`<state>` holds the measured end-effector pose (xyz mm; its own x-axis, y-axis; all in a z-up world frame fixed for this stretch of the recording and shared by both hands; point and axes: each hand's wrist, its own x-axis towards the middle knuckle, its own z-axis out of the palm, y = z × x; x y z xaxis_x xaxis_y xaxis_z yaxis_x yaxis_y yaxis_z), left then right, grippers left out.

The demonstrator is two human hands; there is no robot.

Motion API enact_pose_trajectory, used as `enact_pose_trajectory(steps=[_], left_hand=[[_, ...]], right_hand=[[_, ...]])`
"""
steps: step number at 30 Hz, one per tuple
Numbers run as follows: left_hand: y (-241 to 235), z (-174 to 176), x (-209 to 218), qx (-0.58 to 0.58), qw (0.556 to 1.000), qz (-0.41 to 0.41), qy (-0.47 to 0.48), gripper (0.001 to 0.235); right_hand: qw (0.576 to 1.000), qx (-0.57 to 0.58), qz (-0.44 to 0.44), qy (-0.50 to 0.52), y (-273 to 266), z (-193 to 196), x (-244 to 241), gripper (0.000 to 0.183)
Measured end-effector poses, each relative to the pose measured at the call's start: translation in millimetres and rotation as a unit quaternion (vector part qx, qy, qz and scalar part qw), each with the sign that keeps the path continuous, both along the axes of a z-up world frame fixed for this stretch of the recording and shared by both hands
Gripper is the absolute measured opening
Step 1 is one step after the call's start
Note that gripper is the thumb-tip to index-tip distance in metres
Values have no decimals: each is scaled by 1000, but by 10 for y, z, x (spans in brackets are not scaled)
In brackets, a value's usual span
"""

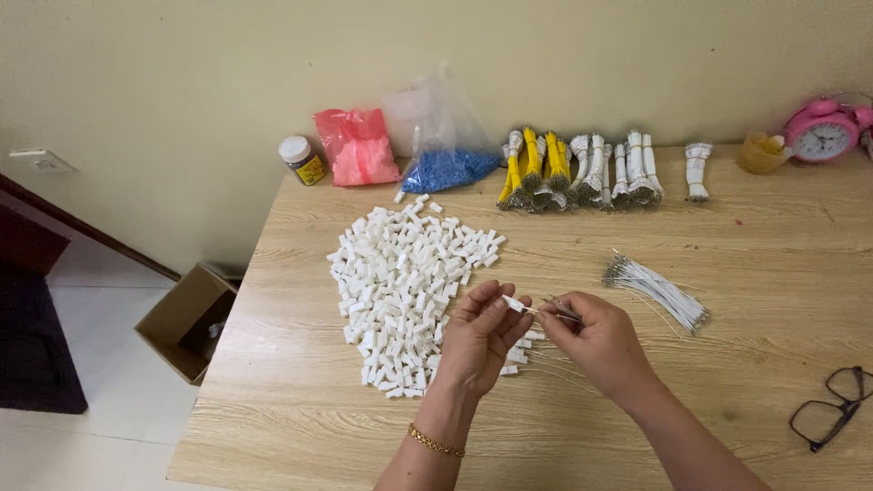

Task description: Assembling small components by sliding white sleeves onto thin wires

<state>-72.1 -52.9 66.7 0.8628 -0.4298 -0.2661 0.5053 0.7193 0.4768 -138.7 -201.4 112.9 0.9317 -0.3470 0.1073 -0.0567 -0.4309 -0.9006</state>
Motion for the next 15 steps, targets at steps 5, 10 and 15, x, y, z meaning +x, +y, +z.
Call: enact_pose_trajectory(steps=[5,10,15], left_hand=[[-15,-86,21,15,1000,7,-1,26],[-46,117,-50,53,999,-7,-2,27],[-73,55,-38,36,997,21,71,11]], right_hand=[[1000,0,-1,-29,-24,-23,14,11],[998,12,-3,-60,26,-16,13,9],[995,13,53,-79,80,-81,22,10]])
